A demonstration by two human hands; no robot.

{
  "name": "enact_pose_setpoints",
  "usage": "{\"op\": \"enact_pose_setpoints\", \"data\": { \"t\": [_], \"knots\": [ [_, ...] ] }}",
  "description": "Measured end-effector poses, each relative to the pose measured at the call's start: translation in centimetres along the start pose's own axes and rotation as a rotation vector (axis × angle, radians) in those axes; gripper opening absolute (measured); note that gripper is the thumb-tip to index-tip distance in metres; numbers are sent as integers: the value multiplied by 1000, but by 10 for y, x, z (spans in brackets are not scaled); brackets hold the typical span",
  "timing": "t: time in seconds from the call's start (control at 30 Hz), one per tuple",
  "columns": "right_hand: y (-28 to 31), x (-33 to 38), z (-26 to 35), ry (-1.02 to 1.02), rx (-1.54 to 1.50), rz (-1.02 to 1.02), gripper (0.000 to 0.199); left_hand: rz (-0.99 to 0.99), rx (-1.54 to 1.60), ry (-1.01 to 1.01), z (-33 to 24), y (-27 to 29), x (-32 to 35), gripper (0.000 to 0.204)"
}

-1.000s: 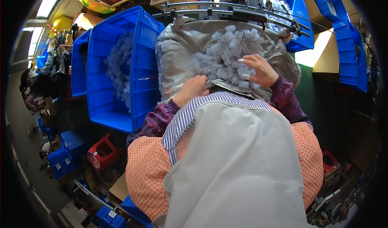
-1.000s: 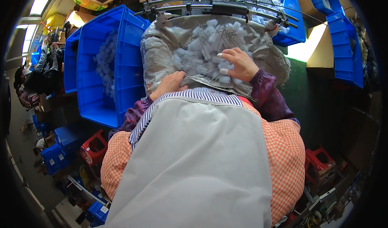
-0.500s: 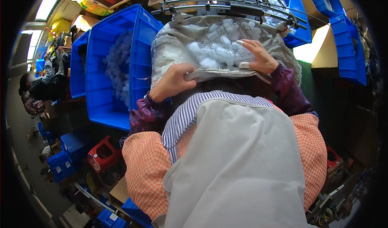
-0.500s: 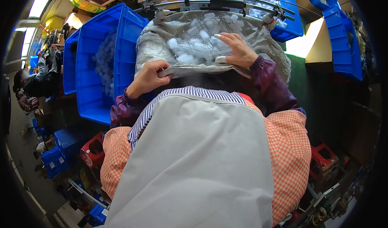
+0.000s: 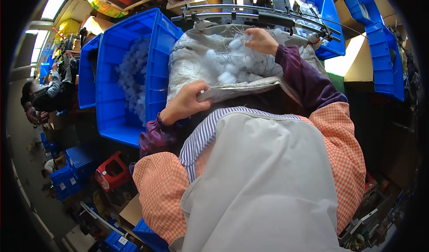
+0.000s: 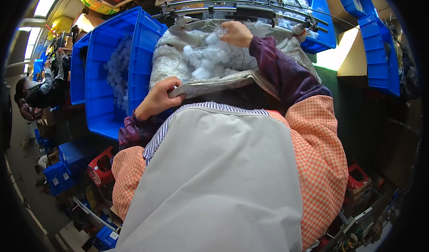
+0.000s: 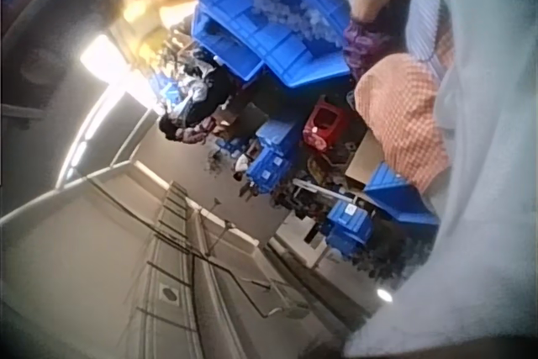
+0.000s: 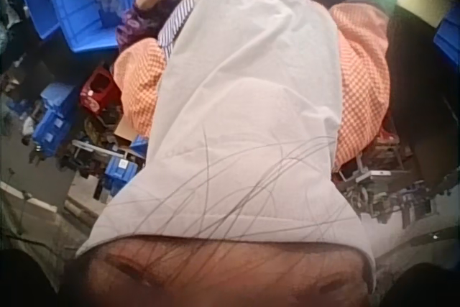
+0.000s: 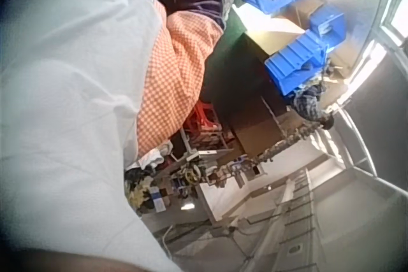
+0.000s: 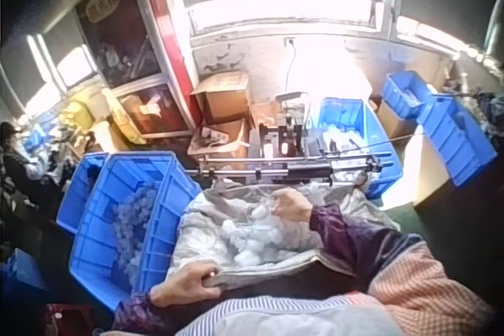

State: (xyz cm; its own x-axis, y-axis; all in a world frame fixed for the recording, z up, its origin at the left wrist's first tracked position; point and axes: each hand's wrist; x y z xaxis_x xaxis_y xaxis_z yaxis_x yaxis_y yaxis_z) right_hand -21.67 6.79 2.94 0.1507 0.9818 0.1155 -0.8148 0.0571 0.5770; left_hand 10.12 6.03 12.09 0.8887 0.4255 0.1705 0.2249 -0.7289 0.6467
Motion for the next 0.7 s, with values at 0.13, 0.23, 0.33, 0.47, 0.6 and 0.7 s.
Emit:
{"op": "enact_pose_setpoints", "data": {
  "t": [0.13,0.23,0.33,0.47,0.6,0.7],
  "knots": [
    [-23,-44,-10,-21,-64,-118,39,43,45,103,21,-3,-8,28],
    [-41,-44,12,-14,25,-181,43,87,129,208,38,-3,-17,28],
    [-60,-20,23,88,37,-255,47,-29,278,163,56,0,-21,19],
    [-65,3,24,127,73,-169,59,-121,306,178,59,26,-35,13],
    [-71,10,23,251,236,-7,74,-147,324,152,54,40,-55,16],
    [-56,9,19,331,70,214,80,-182,421,89,47,49,-68,15]
  ]
}}
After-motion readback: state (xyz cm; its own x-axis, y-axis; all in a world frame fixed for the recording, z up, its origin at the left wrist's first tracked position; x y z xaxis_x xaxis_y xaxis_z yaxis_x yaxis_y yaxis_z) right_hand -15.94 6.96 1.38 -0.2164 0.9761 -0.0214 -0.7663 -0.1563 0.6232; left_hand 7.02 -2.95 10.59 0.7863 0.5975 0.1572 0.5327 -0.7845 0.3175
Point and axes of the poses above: each hand's wrist, its own x-axis away from the middle knuckle, its own y-axis out of the back of the hand, z = x × y, and after that the axes turned 9 degrees about -x, right-handed
